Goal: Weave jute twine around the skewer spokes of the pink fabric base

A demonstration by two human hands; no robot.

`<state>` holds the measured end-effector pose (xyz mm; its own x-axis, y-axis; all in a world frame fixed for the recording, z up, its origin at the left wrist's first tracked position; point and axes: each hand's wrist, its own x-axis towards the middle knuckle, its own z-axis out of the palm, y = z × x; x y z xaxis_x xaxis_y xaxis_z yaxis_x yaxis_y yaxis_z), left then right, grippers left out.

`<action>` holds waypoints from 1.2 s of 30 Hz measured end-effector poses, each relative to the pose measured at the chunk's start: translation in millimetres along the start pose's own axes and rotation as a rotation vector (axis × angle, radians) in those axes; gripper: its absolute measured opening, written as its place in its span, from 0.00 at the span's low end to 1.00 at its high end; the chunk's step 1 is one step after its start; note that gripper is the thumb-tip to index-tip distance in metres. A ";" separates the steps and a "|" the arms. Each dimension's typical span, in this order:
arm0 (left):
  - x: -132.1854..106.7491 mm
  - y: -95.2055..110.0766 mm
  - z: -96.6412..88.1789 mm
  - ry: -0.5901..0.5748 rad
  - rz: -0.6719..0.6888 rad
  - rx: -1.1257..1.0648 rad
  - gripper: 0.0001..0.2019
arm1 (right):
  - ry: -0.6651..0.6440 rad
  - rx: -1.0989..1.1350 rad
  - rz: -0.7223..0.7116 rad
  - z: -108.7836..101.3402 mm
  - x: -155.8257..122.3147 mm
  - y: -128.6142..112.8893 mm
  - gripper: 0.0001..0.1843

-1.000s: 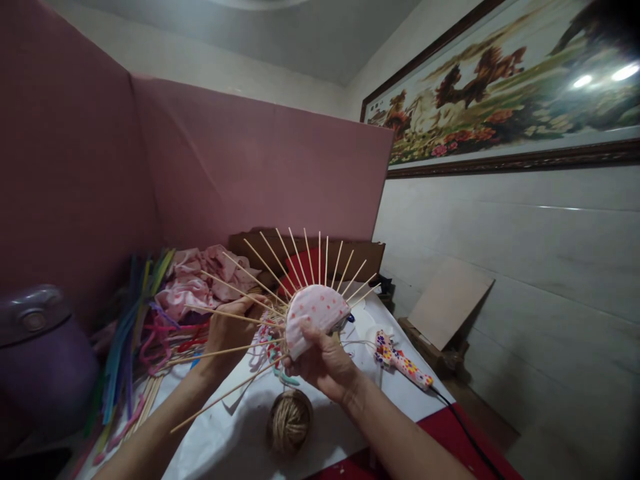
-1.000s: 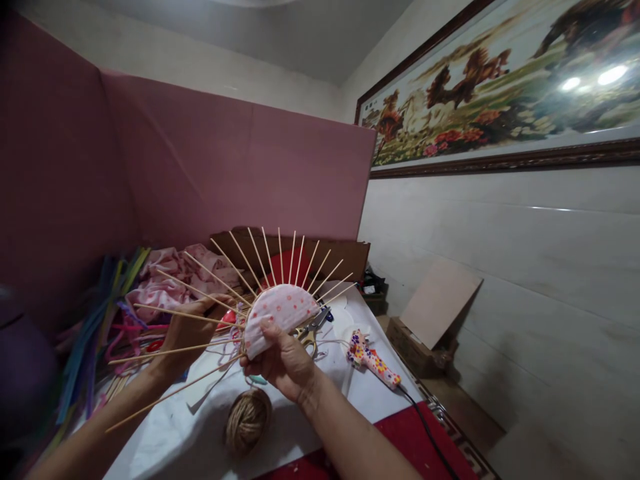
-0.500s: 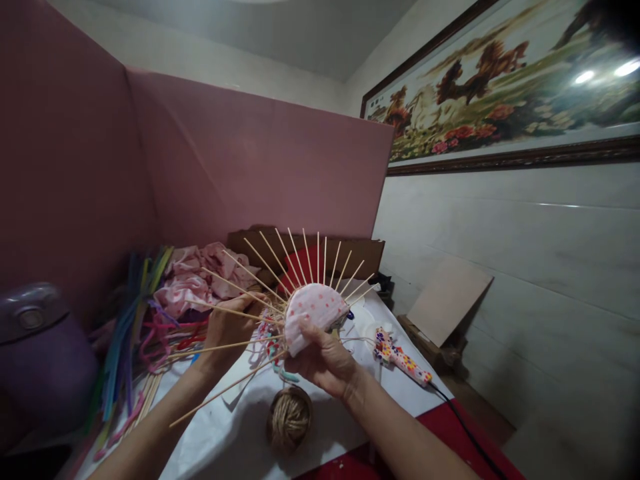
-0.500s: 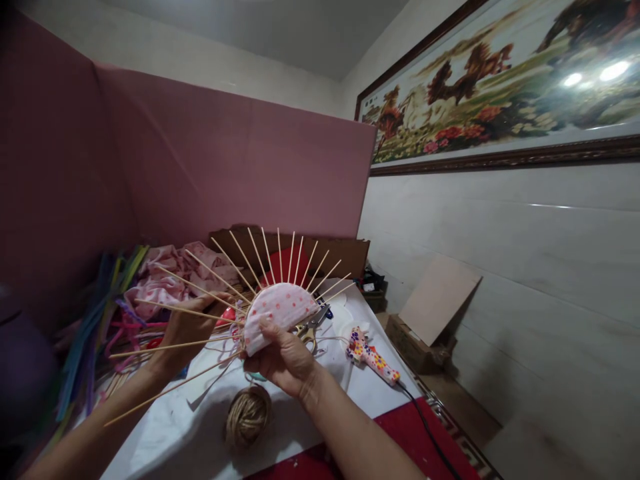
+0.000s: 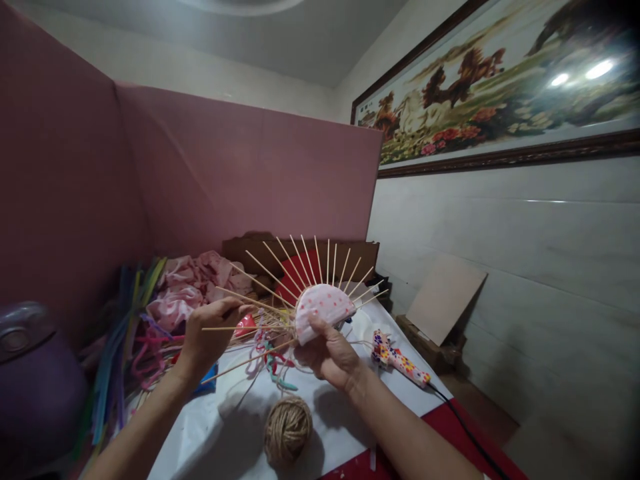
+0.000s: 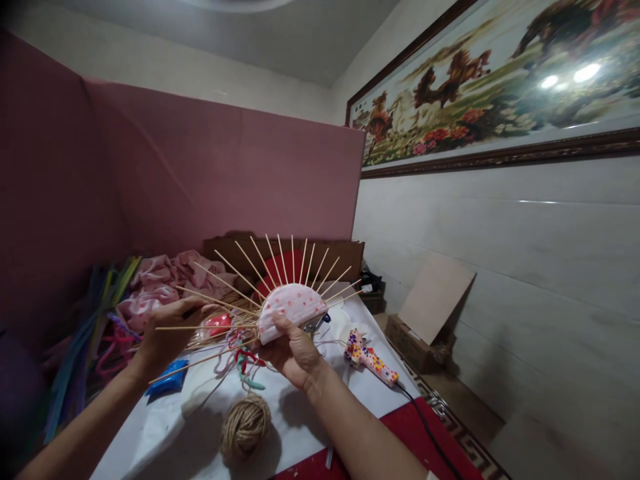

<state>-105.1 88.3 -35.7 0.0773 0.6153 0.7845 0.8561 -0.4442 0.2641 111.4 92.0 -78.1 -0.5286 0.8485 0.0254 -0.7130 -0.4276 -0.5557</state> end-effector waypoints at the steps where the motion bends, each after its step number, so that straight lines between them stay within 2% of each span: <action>1: 0.8 -0.5 -1.7 -0.001 0.029 0.010 0.11 | 0.000 0.009 -0.005 -0.2 0.1 -1.0 0.09; 8: 2.9 -9.4 -9.2 -0.023 0.243 0.063 0.09 | 0.064 -0.017 -0.025 -1.8 -0.8 -4.1 0.10; 12: 5.3 -16.8 -17.6 0.034 0.348 0.157 0.09 | 0.077 -0.031 -0.020 -4.2 0.9 -5.8 0.10; 19: 10.4 -14.6 -35.1 0.079 0.437 0.228 0.07 | 0.025 -0.028 0.027 -11.4 5.6 -10.3 0.10; 23: 12.0 -7.7 -40.4 0.046 0.384 0.244 0.08 | 0.027 -0.074 0.028 -13.1 4.4 -12.4 0.09; 28: 13.5 -2.7 -42.2 -0.022 0.256 0.262 0.12 | -0.002 -0.269 0.074 -9.1 -1.7 -12.5 0.12; 32: 13.9 -5.8 -40.1 -0.054 0.129 0.177 0.12 | 0.026 -0.259 0.062 -9.8 -2.5 -12.3 0.12; 36: 14.1 -6.6 -40.7 -0.027 0.074 0.072 0.11 | -0.010 -0.244 0.083 -13.3 -1.3 -14.4 0.14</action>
<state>-130.4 73.5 -3.5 0.1543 0.6003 0.7848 0.8822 -0.4414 0.1642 128.5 101.2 -81.1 -0.5861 0.8100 -0.0217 -0.5350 -0.4070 -0.7404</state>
